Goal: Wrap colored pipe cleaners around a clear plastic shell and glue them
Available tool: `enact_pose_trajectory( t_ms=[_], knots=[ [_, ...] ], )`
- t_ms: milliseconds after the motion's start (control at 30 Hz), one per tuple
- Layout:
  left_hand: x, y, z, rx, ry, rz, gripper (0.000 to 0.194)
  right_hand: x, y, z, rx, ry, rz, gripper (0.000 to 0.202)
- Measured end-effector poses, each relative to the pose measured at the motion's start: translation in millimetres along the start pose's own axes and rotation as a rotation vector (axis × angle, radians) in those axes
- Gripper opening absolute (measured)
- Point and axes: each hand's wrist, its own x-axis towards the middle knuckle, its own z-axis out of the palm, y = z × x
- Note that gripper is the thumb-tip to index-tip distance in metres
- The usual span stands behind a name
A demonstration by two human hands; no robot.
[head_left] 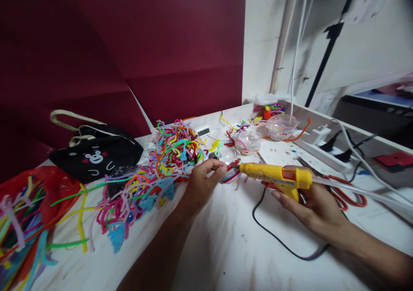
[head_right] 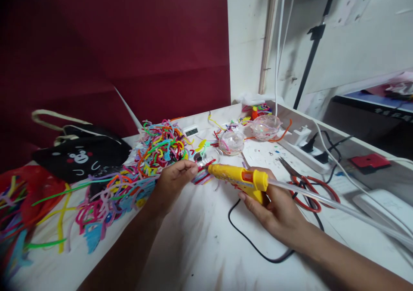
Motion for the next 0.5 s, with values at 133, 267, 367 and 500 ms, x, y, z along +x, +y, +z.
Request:
enact_pose_trajectory(
  t_ms=[133,267,367,500],
  knots=[
    [0.4,-0.7,1.3,-0.004,-0.009,-0.026,0.026,0.4,-1.7,0.7,0.013,-0.003,-0.015,0.033],
    [0.2,-1.2,2.5,0.008,-0.016,-0.021,0.025,0.4,-2.4,1.4,0.034,0.000,-0.037,0.033],
    [-0.7,0.1,2.8,0.016,-0.028,-0.022,0.026,-0.4,-2.1,1.8,0.043,-0.010,-0.023,0.031],
    [-2.1,2.0,2.8,0.018,-0.033,-0.023,0.026,-3.3,3.1,0.8,0.018,-0.024,-0.020,0.027]
  ],
)
